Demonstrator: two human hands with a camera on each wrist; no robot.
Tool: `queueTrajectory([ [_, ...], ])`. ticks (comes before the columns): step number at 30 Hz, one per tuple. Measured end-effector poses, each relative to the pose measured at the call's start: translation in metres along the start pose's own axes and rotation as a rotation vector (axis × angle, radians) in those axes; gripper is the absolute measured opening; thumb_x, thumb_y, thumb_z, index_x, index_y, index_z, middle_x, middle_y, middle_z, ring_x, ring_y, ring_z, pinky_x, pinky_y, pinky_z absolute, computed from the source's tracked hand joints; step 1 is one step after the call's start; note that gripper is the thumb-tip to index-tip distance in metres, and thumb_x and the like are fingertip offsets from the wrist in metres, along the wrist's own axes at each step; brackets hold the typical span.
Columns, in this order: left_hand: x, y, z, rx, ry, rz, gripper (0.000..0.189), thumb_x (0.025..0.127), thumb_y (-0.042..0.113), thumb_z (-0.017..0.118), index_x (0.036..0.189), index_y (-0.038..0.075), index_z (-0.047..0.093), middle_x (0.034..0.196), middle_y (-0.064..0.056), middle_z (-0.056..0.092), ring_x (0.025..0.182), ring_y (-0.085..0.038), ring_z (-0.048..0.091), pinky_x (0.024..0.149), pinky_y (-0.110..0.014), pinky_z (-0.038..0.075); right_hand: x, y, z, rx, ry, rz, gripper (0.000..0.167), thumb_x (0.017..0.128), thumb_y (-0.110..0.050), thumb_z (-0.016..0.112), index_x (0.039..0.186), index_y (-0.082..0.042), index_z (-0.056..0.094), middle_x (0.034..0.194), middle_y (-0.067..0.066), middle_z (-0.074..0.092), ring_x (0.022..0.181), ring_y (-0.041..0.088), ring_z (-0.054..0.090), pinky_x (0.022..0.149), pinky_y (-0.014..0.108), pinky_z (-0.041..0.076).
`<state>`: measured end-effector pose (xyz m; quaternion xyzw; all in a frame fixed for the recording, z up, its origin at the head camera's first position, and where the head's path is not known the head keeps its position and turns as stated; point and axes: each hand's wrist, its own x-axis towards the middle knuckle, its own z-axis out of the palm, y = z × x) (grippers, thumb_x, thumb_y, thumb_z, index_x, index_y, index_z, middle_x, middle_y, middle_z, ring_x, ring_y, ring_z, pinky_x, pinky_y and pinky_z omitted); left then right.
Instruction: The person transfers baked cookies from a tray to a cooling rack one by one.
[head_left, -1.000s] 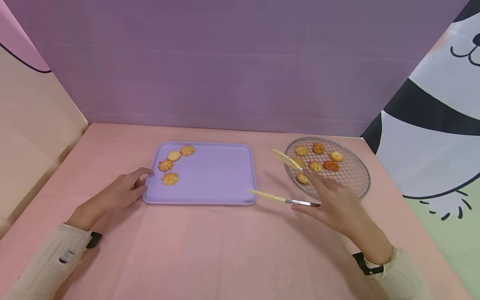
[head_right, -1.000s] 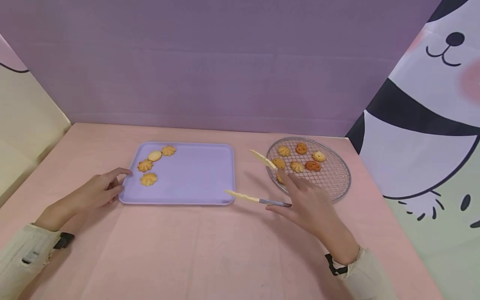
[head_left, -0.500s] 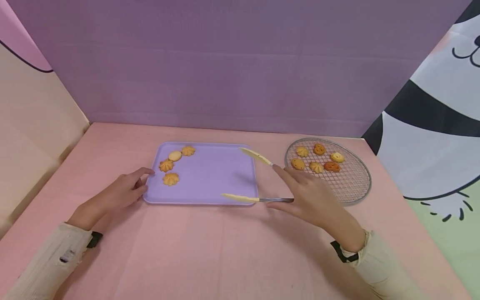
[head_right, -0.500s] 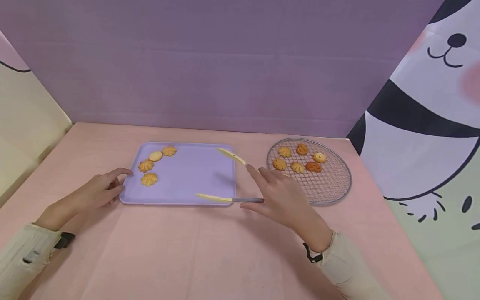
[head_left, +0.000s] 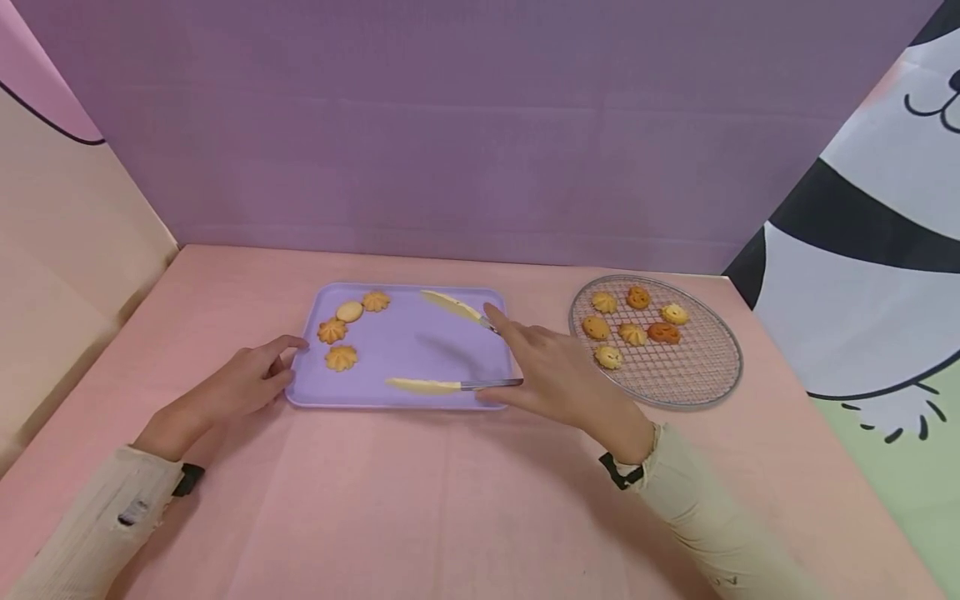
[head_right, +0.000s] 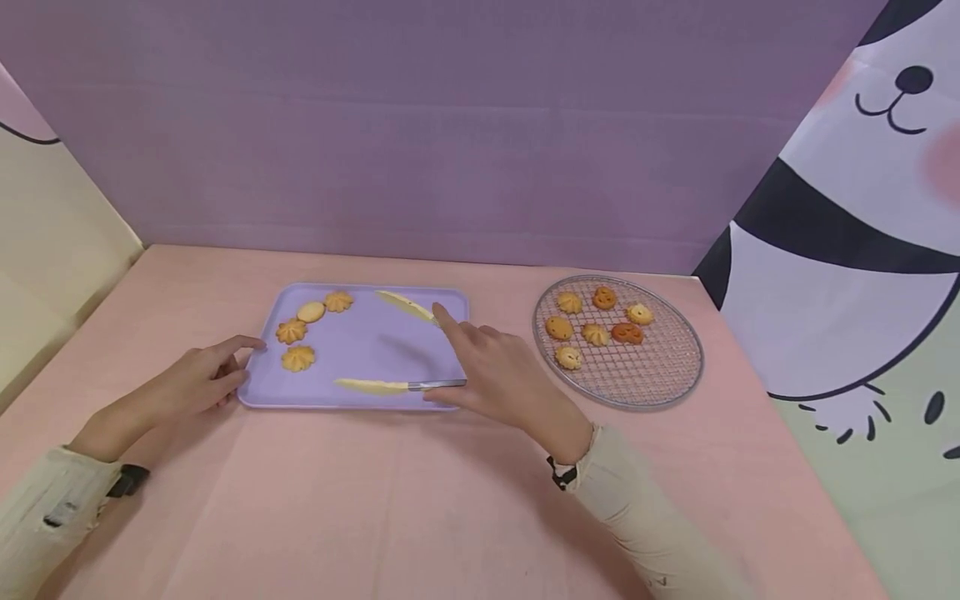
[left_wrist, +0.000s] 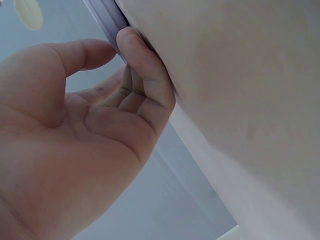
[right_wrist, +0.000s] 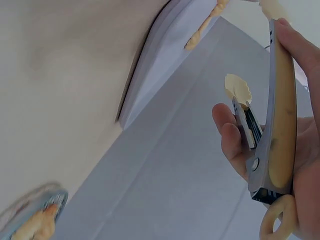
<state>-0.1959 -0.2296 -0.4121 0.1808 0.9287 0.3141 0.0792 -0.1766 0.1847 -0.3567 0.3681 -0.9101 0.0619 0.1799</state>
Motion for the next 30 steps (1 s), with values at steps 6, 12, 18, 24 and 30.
queueTrajectory([
  [6,0.0,-0.002,0.0,0.001,0.006,0.014,0.044,0.098,0.005,0.055,0.14,-0.002,0.045,0.072,-0.003,0.053,0.061,-0.015,0.05,0.055,-0.025,0.041,0.018,-0.007,0.013,0.004,-0.032,-0.01,0.1,0.079,-0.064,0.072,0.148,0.001,0.04,0.114,0.017,0.071,0.094,0.031,0.07,0.074,0.043,0.057],
  [12,0.0,-0.004,0.0,0.002,0.002,0.016,0.044,0.098,0.005,0.054,0.14,-0.001,0.045,0.072,-0.002,0.053,0.06,-0.015,0.051,0.055,-0.025,0.042,0.033,-0.015,0.024,-0.03,-0.072,-0.018,0.093,0.078,-0.067,0.072,0.14,0.0,0.052,0.106,0.014,0.072,0.083,0.027,0.07,0.065,0.04,0.056],
  [18,0.0,-0.005,0.0,-0.011,-0.004,0.022,0.044,0.098,0.005,0.054,0.14,-0.001,0.044,0.071,-0.002,0.053,0.06,-0.015,0.051,0.054,-0.026,0.043,0.046,-0.025,0.034,-0.049,-0.133,0.002,0.088,0.079,-0.07,0.068,0.133,-0.001,0.06,0.115,0.016,0.07,0.091,0.028,0.072,0.068,0.041,0.058],
  [24,0.0,-0.005,0.0,-0.011,0.0,0.018,0.046,0.098,0.004,0.053,0.143,-0.001,0.041,0.072,-0.003,0.054,0.061,-0.015,0.052,0.056,-0.025,0.043,0.056,-0.034,0.043,-0.012,-0.146,-0.004,0.087,0.08,-0.072,0.065,0.131,0.0,0.062,0.104,0.012,0.073,0.076,0.02,0.069,0.065,0.036,0.056],
  [30,-0.001,-0.002,-0.001,-0.014,-0.001,0.017,0.051,0.098,0.005,0.054,0.146,-0.001,0.038,0.075,-0.003,0.054,0.063,-0.015,0.052,0.058,-0.026,0.043,0.063,-0.042,0.046,0.028,-0.155,0.014,0.085,0.08,-0.068,0.068,0.129,0.0,0.062,0.095,0.008,0.072,0.064,0.012,0.059,0.058,0.032,0.053],
])
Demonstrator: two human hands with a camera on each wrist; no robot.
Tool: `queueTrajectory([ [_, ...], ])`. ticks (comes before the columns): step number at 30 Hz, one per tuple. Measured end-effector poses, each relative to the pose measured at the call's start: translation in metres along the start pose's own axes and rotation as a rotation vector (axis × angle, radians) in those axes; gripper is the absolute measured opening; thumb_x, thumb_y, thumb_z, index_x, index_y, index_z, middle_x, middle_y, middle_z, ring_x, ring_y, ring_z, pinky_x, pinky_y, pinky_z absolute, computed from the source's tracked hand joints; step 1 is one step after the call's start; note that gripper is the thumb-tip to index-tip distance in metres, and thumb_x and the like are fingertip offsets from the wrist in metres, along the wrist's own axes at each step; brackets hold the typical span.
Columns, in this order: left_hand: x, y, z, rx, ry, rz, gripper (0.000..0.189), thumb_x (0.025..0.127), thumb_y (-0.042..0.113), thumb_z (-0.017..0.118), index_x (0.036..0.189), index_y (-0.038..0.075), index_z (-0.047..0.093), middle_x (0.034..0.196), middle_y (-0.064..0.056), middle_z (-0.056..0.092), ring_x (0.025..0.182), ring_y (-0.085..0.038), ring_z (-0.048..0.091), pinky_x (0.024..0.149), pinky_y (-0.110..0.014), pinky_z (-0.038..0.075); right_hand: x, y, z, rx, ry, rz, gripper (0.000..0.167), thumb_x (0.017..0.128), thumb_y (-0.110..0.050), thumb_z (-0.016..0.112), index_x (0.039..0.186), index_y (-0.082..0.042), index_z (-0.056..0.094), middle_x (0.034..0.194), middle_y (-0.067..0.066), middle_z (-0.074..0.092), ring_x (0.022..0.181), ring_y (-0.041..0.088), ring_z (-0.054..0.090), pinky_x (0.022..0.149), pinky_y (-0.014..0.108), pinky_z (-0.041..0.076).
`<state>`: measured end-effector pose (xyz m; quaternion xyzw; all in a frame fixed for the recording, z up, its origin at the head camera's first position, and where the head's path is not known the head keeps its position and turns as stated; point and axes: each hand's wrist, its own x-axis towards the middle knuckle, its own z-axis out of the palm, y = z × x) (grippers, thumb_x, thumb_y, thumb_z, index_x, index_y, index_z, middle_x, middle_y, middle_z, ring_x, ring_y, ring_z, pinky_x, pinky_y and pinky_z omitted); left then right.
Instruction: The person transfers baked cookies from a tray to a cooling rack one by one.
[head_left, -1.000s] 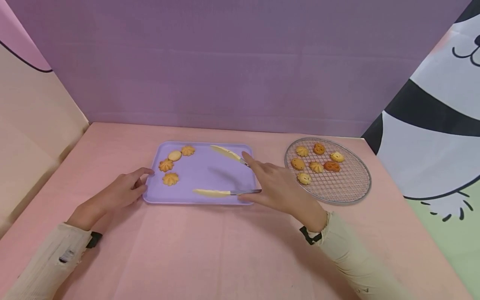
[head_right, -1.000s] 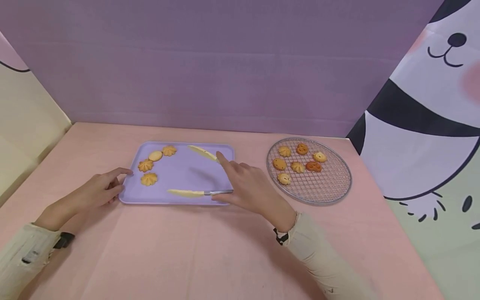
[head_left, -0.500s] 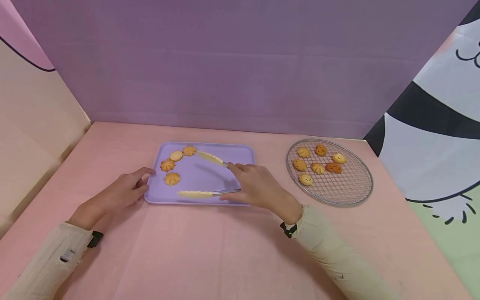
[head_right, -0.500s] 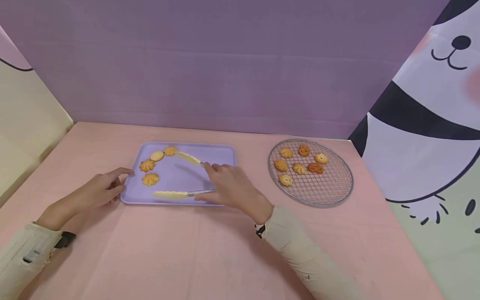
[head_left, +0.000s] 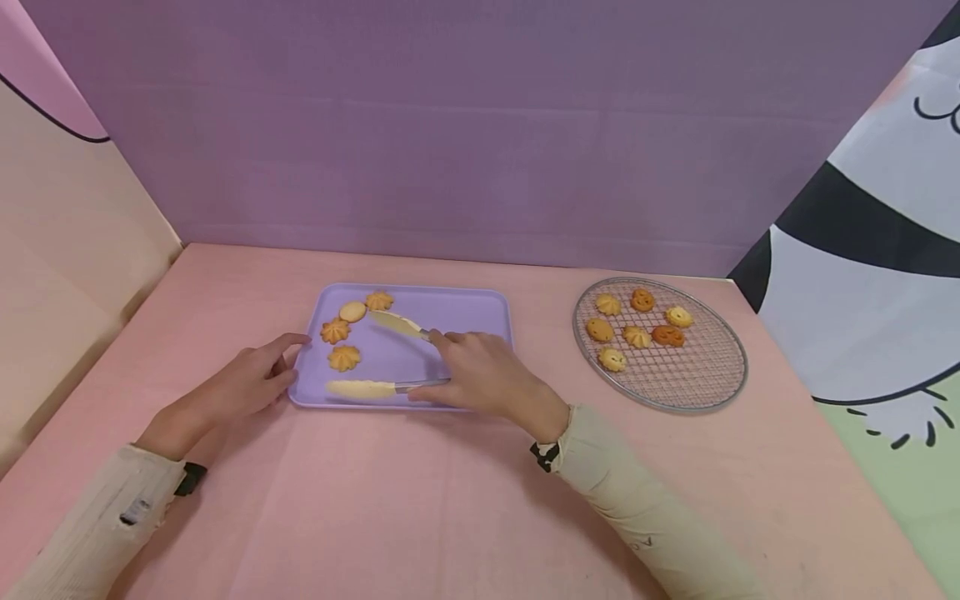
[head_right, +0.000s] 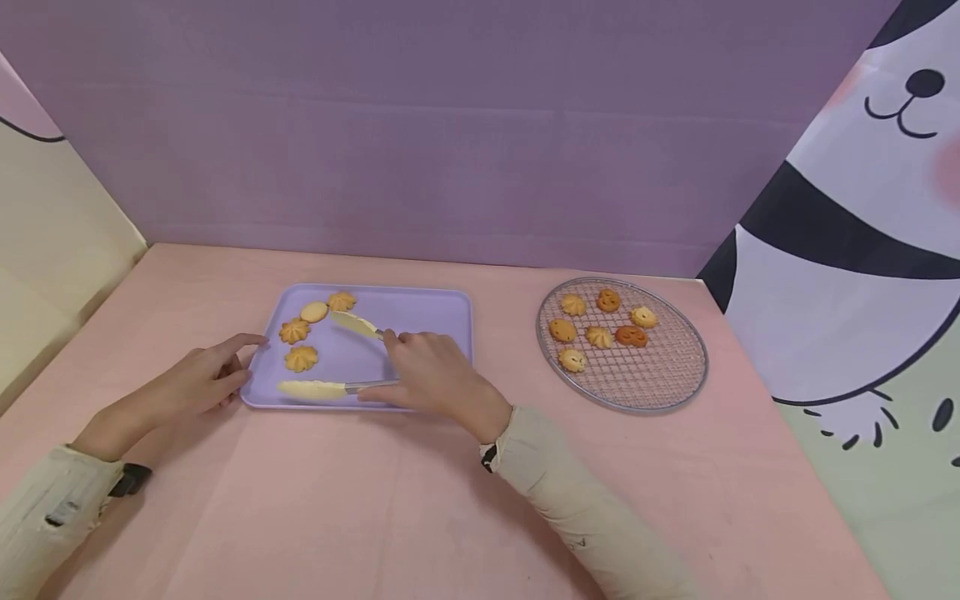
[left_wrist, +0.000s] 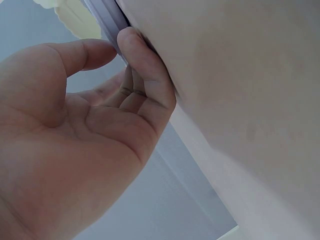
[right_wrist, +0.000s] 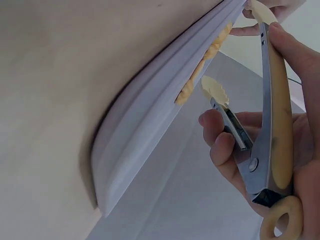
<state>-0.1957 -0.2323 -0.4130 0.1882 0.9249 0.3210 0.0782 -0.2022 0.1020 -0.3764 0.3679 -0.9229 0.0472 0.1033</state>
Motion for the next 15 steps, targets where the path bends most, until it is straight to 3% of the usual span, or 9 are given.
queueTrajectory([
  [10,0.0001,0.0006,-0.001,0.008,0.02,0.016,0.048,0.097,0.002,0.055,0.143,-0.002,0.041,0.073,-0.003,0.056,0.06,-0.014,0.053,0.054,-0.025,0.045,0.0106,-0.0095,0.0047,-0.008,-0.047,-0.013,0.062,0.083,-0.058,0.073,0.119,-0.006,0.069,0.077,-0.003,0.064,0.061,0.01,0.054,0.053,0.03,0.049],
  [15,-0.0039,0.0023,-0.0036,-0.08,0.014,-0.001,0.047,0.097,-0.002,0.054,0.141,-0.005,0.04,0.074,-0.005,0.062,0.058,-0.016,0.06,0.052,-0.027,0.052,0.0106,-0.0109,0.0088,-0.02,-0.03,-0.039,0.061,0.085,-0.058,0.07,0.119,-0.007,0.069,0.076,-0.005,0.063,0.061,0.009,0.053,0.053,0.031,0.05],
])
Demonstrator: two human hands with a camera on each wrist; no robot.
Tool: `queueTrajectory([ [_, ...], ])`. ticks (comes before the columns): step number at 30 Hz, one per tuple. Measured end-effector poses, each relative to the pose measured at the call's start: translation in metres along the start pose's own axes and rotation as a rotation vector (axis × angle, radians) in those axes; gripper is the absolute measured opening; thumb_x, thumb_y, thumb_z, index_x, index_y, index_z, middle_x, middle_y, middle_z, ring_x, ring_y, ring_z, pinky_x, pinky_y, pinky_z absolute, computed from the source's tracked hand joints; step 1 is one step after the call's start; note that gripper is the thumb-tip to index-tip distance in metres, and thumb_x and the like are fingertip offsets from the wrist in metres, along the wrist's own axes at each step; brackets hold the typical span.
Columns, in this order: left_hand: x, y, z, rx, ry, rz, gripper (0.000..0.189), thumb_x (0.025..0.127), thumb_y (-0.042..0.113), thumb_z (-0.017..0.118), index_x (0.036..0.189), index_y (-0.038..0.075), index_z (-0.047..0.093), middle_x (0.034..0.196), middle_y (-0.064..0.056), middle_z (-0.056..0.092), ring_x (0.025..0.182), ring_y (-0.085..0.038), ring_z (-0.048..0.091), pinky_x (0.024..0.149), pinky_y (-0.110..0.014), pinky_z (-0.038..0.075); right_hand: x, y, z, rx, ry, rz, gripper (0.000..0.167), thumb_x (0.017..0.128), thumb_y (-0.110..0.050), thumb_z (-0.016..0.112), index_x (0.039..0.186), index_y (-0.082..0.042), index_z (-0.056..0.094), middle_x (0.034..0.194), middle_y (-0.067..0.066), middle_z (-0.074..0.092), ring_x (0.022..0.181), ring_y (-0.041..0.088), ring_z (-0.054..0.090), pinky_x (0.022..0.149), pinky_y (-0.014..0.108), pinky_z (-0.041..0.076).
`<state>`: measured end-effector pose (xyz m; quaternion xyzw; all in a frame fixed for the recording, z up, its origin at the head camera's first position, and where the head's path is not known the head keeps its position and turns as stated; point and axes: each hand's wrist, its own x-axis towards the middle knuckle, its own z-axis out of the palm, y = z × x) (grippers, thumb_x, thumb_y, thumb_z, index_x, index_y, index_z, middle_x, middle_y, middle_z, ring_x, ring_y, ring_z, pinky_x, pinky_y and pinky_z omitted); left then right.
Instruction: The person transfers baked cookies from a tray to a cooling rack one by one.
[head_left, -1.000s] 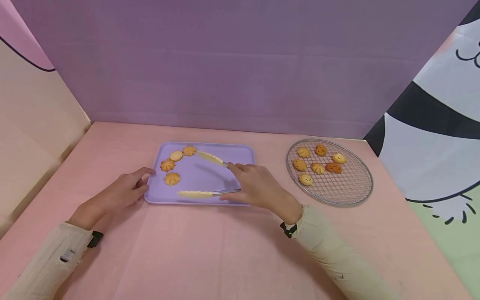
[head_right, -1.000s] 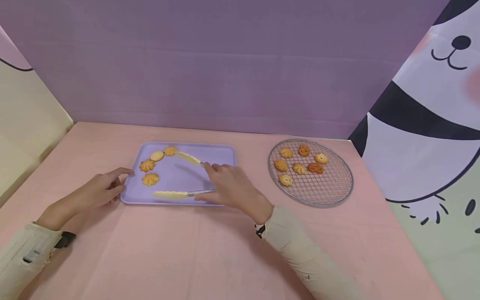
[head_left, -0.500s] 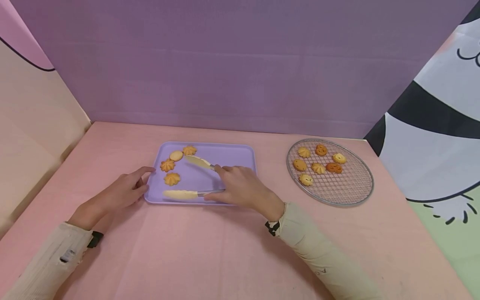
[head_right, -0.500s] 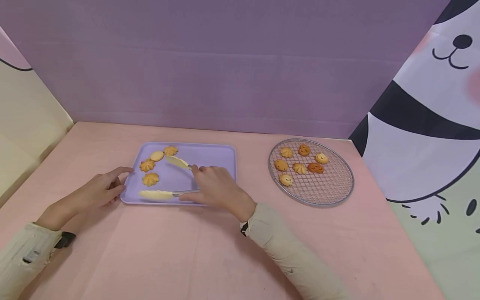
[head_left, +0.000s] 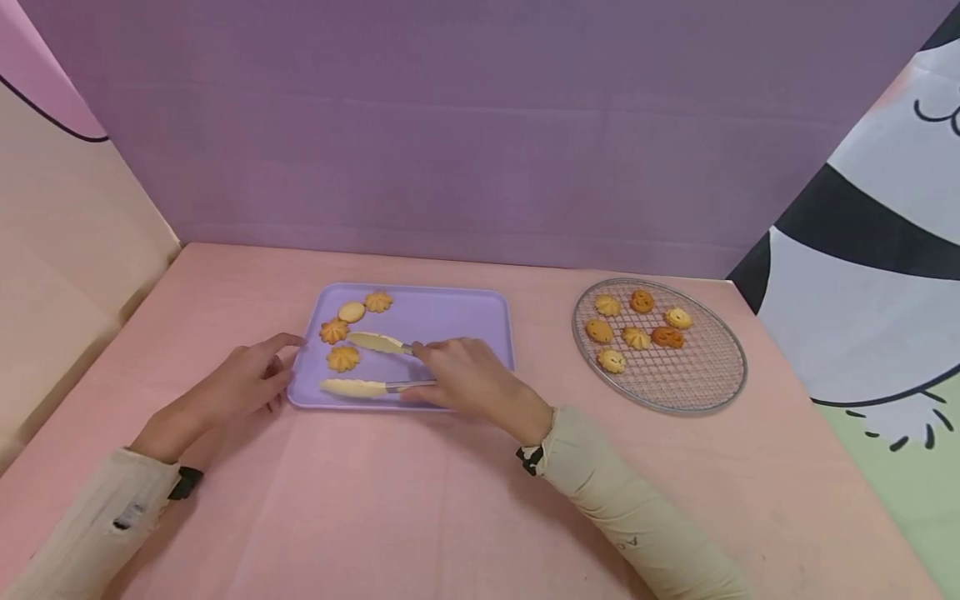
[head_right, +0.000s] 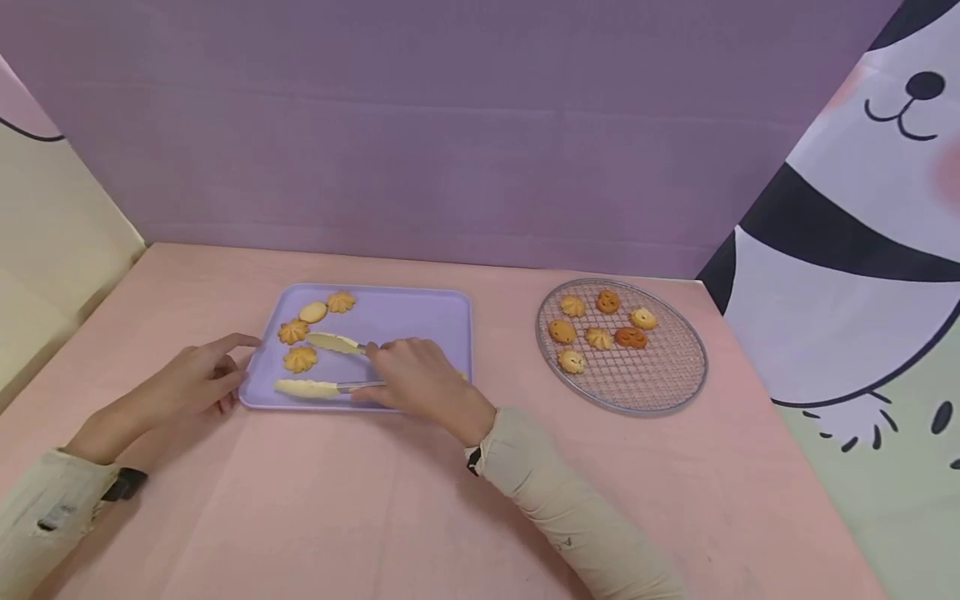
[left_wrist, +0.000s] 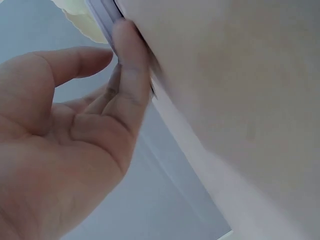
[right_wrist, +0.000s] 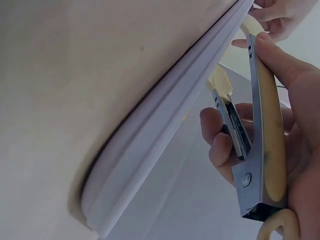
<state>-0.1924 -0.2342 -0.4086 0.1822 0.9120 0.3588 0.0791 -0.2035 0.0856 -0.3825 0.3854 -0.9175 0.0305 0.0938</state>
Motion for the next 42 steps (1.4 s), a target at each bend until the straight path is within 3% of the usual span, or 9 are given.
queueTrajectory([
  [7,-0.006,-0.001,-0.006,-0.259,-0.066,-0.103,0.052,0.098,-0.001,0.054,0.146,-0.004,0.033,0.074,-0.013,0.066,0.059,-0.027,0.066,0.056,-0.037,0.058,0.001,-0.002,0.003,0.005,0.013,-0.027,0.058,0.088,-0.057,0.067,0.118,-0.007,0.067,0.074,-0.005,0.059,0.06,0.01,0.053,0.054,0.031,0.05],
  [11,-0.005,-0.004,-0.006,-0.354,-0.114,-0.14,0.057,0.098,-0.001,0.053,0.149,-0.001,0.027,0.075,-0.015,0.066,0.061,-0.03,0.067,0.057,-0.041,0.059,0.001,-0.003,0.004,0.003,0.024,-0.029,0.055,0.088,-0.055,0.068,0.115,-0.007,0.067,0.074,-0.004,0.06,0.06,0.011,0.054,0.053,0.033,0.05],
  [19,-0.003,-0.008,-0.007,-0.37,-0.144,-0.127,0.06,0.099,0.0,0.053,0.153,0.004,0.026,0.078,-0.017,0.066,0.063,-0.03,0.067,0.058,-0.041,0.059,0.0,-0.004,0.004,0.016,0.027,-0.025,0.047,0.09,-0.048,0.07,0.113,-0.006,0.068,0.069,-0.006,0.056,0.055,0.009,0.048,0.047,0.026,0.043],
  [26,-0.004,-0.009,-0.009,-0.351,-0.158,-0.092,0.052,0.1,0.0,0.052,0.149,0.002,0.035,0.078,-0.015,0.065,0.063,-0.026,0.067,0.06,-0.038,0.059,0.002,-0.005,0.002,0.024,0.022,-0.021,0.039,0.091,-0.043,0.07,0.109,-0.007,0.069,0.065,-0.008,0.052,0.053,0.007,0.044,0.045,0.023,0.037],
  [36,-0.004,-0.008,-0.01,-0.348,-0.168,-0.099,0.05,0.1,0.001,0.053,0.148,0.0,0.036,0.077,-0.015,0.065,0.063,-0.026,0.067,0.06,-0.038,0.059,0.002,-0.005,0.0,-0.026,0.041,-0.043,0.036,0.092,-0.043,0.069,0.107,-0.01,0.069,0.063,-0.007,0.052,0.052,0.007,0.046,0.047,0.026,0.042],
  [42,-0.004,-0.009,-0.01,-0.362,-0.168,-0.097,0.051,0.1,0.002,0.054,0.148,-0.001,0.035,0.077,-0.015,0.065,0.062,-0.026,0.067,0.059,-0.038,0.059,-0.002,-0.003,-0.006,-0.031,0.041,-0.037,0.042,0.093,-0.044,0.067,0.117,-0.01,0.069,0.069,-0.007,0.06,0.055,0.006,0.052,0.051,0.027,0.047],
])
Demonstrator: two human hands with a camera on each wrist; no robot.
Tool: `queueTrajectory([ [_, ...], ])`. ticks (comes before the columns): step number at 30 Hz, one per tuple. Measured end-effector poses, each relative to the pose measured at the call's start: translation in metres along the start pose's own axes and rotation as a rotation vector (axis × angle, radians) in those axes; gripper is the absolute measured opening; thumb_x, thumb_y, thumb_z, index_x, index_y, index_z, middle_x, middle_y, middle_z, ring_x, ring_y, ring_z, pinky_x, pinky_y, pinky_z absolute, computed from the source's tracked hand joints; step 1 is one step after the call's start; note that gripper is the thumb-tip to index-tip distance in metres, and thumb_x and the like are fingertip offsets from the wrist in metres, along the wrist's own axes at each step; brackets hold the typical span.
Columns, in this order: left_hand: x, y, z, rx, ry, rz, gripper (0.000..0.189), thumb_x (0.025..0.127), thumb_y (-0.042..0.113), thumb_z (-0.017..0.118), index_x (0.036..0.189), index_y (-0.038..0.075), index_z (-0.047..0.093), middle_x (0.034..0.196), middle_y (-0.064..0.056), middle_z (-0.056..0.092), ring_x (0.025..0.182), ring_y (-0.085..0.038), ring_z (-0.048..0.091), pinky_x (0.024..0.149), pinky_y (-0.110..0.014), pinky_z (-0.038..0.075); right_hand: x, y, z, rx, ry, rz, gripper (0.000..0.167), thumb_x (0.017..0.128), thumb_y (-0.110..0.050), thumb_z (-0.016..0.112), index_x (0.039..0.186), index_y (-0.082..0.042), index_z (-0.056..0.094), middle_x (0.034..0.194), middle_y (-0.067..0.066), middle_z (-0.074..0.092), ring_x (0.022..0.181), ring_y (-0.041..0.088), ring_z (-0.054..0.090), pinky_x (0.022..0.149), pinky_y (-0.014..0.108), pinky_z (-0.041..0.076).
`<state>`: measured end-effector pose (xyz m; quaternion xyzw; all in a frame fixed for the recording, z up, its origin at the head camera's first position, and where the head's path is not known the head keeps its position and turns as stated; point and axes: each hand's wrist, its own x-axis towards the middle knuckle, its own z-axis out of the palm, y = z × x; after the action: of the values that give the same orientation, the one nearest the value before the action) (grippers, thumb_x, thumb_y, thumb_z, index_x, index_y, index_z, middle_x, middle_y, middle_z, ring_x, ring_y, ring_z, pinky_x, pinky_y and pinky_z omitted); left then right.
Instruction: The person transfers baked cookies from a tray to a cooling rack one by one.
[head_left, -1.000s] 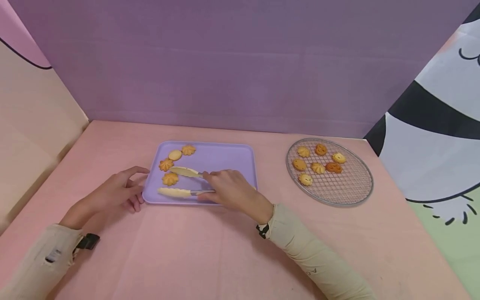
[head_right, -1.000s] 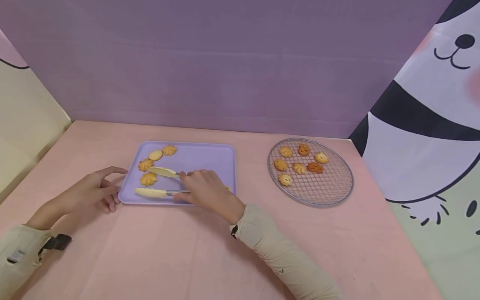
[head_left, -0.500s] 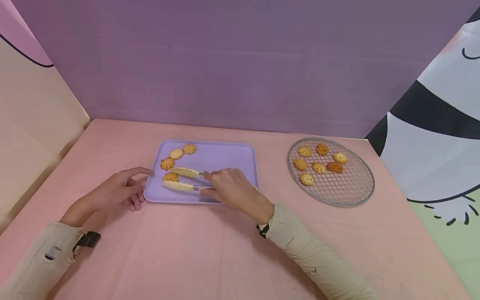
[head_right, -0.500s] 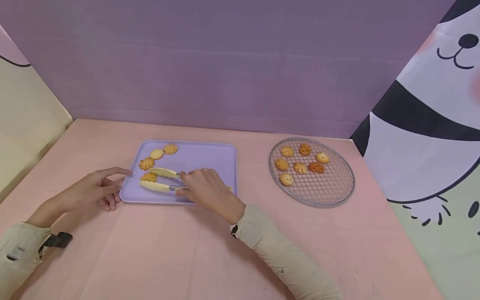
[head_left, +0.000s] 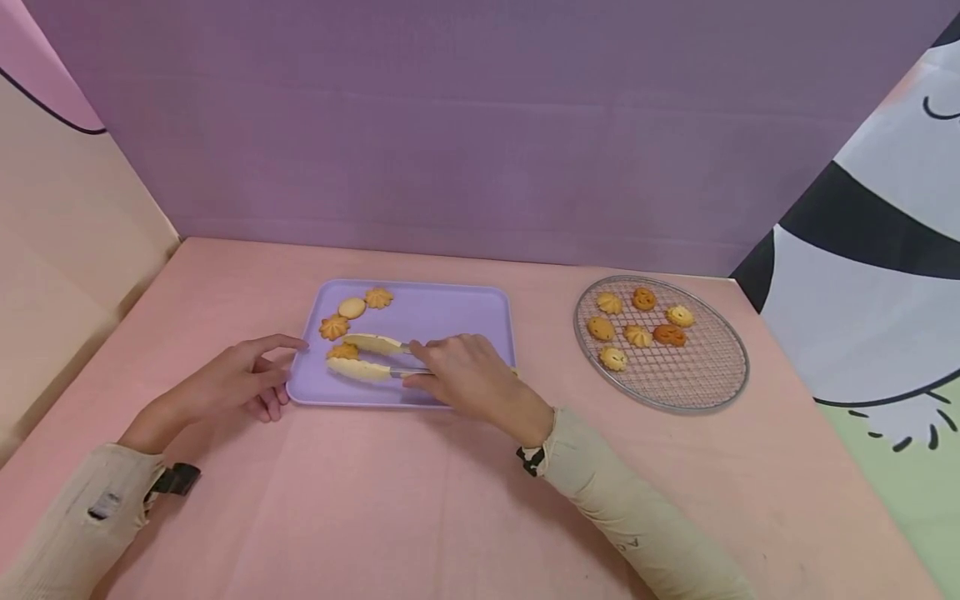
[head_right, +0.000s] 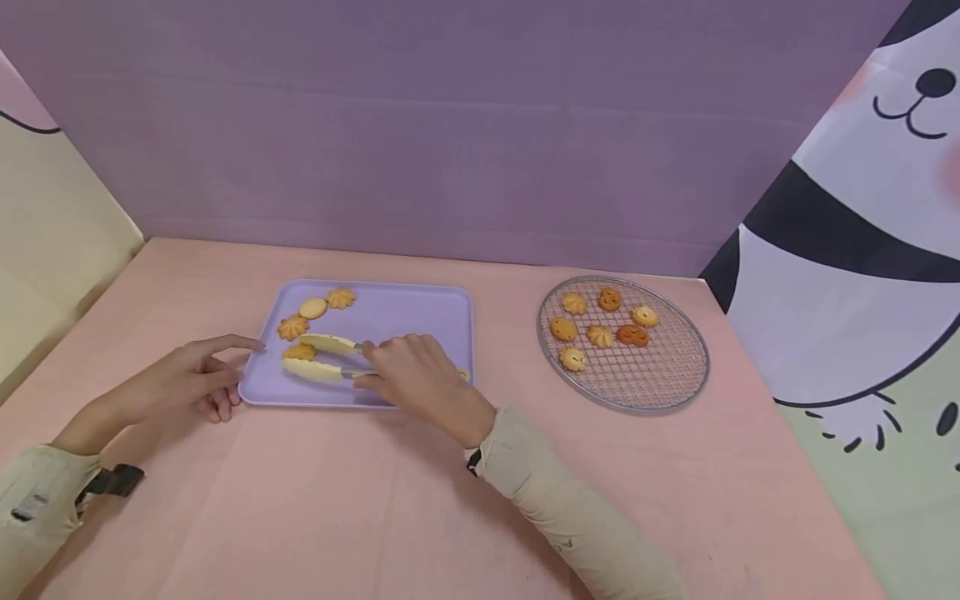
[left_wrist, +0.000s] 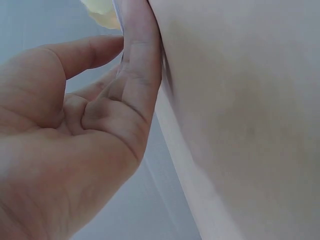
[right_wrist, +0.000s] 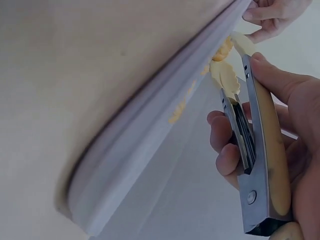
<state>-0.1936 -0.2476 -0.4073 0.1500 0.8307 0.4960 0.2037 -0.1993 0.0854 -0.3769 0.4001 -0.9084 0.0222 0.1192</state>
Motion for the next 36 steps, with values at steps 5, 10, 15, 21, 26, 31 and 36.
queueTrajectory([
  [5,0.001,-0.002,-0.001,-0.017,-0.002,-0.003,0.052,0.1,0.003,0.055,0.148,0.0,0.035,0.077,-0.016,0.065,0.061,-0.026,0.067,0.059,-0.039,0.059,-0.004,0.001,-0.008,0.008,0.037,-0.004,0.047,0.094,-0.044,0.066,0.124,-0.007,0.069,0.079,-0.003,0.069,0.057,0.007,0.056,0.052,0.027,0.05],
  [10,0.001,-0.004,-0.001,-0.016,0.005,-0.01,0.052,0.1,0.003,0.055,0.148,0.001,0.036,0.076,-0.016,0.065,0.061,-0.026,0.066,0.059,-0.039,0.059,-0.011,0.003,-0.016,-0.012,0.086,-0.045,0.047,0.094,-0.042,0.067,0.123,-0.006,0.069,0.087,0.002,0.073,0.06,0.011,0.062,0.058,0.031,0.054],
  [15,0.002,-0.004,0.001,-0.015,0.002,-0.015,0.051,0.1,0.003,0.054,0.148,0.001,0.036,0.077,-0.015,0.065,0.062,-0.026,0.066,0.06,-0.039,0.059,-0.033,0.011,-0.017,-0.073,0.152,-0.063,0.045,0.092,-0.043,0.069,0.119,-0.007,0.071,0.092,0.003,0.074,0.062,0.016,0.066,0.054,0.03,0.053],
  [21,0.001,-0.002,0.0,0.005,0.016,-0.006,0.051,0.1,0.003,0.055,0.148,0.001,0.036,0.077,-0.015,0.065,0.062,-0.026,0.066,0.059,-0.038,0.059,-0.067,0.022,-0.019,-0.098,0.228,-0.055,0.045,0.088,-0.041,0.074,0.117,-0.007,0.073,0.093,0.005,0.074,0.06,0.017,0.064,0.047,0.03,0.048],
  [26,0.0,-0.001,0.001,0.005,0.022,-0.008,0.052,0.1,0.003,0.056,0.147,0.001,0.036,0.076,-0.015,0.065,0.061,-0.026,0.066,0.059,-0.038,0.059,-0.086,0.028,-0.025,-0.111,0.264,-0.066,0.046,0.088,-0.041,0.073,0.117,-0.005,0.072,0.089,0.003,0.072,0.058,0.016,0.06,0.048,0.031,0.048],
  [31,0.0,-0.001,0.002,0.0,0.023,-0.007,0.051,0.1,0.003,0.055,0.147,0.001,0.036,0.075,-0.015,0.064,0.061,-0.026,0.065,0.058,-0.038,0.059,-0.096,0.033,-0.028,-0.118,0.275,-0.07,0.049,0.087,-0.041,0.073,0.119,-0.003,0.07,0.09,0.005,0.07,0.058,0.016,0.06,0.048,0.03,0.047],
  [36,0.001,0.0,0.002,-0.001,0.019,-0.007,0.051,0.099,0.003,0.056,0.147,0.001,0.037,0.075,-0.015,0.065,0.059,-0.026,0.065,0.058,-0.038,0.059,-0.107,0.038,-0.032,-0.107,0.28,-0.047,0.049,0.088,-0.039,0.073,0.12,-0.002,0.07,0.095,0.009,0.073,0.063,0.019,0.064,0.053,0.032,0.051],
])
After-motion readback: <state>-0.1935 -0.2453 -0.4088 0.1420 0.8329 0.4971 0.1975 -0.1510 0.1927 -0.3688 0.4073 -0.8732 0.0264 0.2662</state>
